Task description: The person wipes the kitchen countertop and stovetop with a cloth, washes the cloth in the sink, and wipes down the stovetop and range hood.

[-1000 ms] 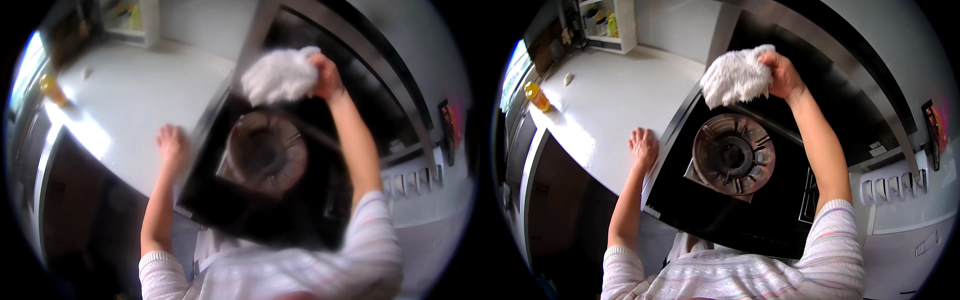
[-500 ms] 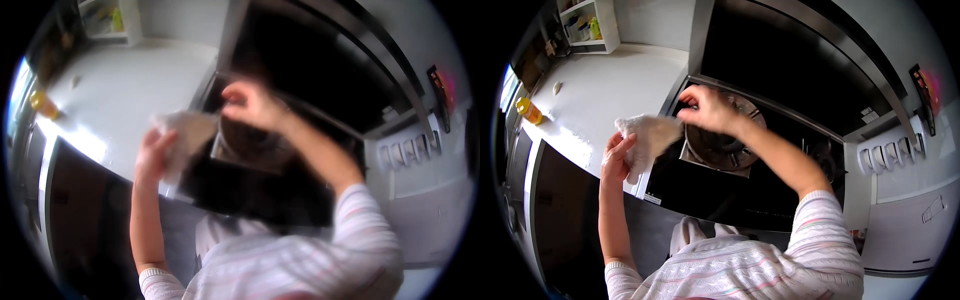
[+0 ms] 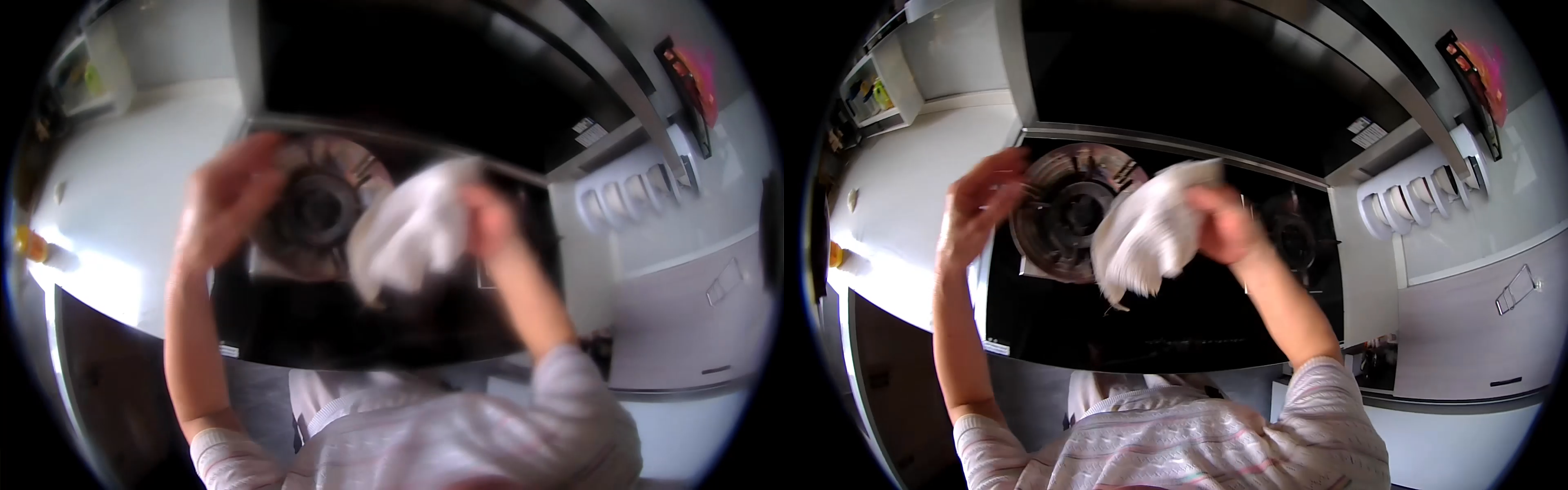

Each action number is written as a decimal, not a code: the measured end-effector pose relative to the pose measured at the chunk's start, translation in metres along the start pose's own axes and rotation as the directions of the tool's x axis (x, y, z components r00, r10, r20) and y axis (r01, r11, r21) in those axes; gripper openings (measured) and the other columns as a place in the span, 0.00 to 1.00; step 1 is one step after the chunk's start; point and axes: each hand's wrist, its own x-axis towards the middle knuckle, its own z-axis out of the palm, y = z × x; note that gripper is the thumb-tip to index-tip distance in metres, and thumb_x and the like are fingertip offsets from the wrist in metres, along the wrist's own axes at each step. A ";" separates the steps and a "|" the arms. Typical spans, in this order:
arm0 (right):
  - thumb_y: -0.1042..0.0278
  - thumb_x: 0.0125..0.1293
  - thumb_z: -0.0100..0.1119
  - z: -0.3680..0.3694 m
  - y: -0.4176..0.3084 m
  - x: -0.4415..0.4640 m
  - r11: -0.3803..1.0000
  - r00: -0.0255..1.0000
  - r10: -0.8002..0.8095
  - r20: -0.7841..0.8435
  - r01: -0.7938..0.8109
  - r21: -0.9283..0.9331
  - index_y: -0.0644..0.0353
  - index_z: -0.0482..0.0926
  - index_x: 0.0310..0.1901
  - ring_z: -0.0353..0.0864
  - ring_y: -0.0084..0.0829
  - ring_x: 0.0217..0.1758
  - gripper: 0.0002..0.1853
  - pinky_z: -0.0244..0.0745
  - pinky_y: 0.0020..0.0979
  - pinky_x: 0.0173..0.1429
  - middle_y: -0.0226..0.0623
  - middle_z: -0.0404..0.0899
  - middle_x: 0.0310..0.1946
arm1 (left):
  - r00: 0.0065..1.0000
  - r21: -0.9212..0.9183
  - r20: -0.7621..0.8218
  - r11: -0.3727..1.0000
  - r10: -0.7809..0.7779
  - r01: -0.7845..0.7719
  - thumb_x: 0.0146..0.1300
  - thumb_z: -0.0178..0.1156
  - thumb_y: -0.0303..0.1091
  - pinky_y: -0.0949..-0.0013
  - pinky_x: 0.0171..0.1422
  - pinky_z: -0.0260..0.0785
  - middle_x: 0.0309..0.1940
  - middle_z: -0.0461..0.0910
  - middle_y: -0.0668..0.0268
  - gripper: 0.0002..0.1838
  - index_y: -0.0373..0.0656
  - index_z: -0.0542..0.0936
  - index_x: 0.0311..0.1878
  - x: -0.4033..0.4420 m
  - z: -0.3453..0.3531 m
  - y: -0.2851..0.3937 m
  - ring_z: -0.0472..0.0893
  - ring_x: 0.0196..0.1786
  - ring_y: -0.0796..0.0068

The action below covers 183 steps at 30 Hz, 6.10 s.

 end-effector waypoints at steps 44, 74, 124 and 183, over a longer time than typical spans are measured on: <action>0.64 0.62 0.51 -0.083 -0.221 0.275 0.511 0.894 -0.446 0.044 0.295 -0.807 0.63 0.73 0.41 0.78 0.35 0.35 0.11 0.76 0.37 0.38 0.39 0.77 0.33 | 0.790 0.829 -0.553 -0.078 -0.265 0.554 0.65 0.32 0.55 0.49 0.66 0.44 0.66 0.53 0.57 0.30 0.46 0.58 0.64 -0.064 -0.058 -0.247 0.50 0.68 0.53; 0.66 0.61 0.51 0.027 -0.157 0.380 0.218 0.775 -0.522 0.357 0.526 -0.822 0.65 0.78 0.35 0.76 0.24 0.30 0.11 0.70 0.25 0.33 0.34 0.78 0.28 | 0.716 0.746 -0.598 0.075 -0.359 0.661 0.63 0.41 0.42 0.53 0.71 0.35 0.67 0.47 0.53 0.28 0.40 0.56 0.65 -0.048 -0.047 -0.211 0.43 0.70 0.55; 0.49 0.64 0.39 -0.273 -0.398 0.014 -0.637 0.512 -0.767 0.387 -0.682 -0.359 0.59 0.78 0.41 0.73 0.50 0.48 0.23 0.67 0.42 0.51 0.50 0.77 0.39 | 0.687 0.760 -0.621 -0.075 -0.379 0.646 0.64 0.39 0.45 0.52 0.70 0.38 0.68 0.47 0.58 0.27 0.46 0.55 0.66 -0.044 -0.041 -0.216 0.45 0.70 0.58; 0.59 0.63 0.43 0.119 -0.097 0.426 0.709 0.775 -0.583 -0.243 0.340 -0.617 0.56 0.75 0.44 0.75 0.36 0.43 0.15 0.70 0.32 0.47 0.42 0.77 0.38 | 0.724 0.752 -0.596 0.074 -0.347 0.655 0.63 0.42 0.45 0.52 0.71 0.33 0.68 0.46 0.56 0.29 0.44 0.57 0.65 -0.049 -0.049 -0.210 0.42 0.71 0.57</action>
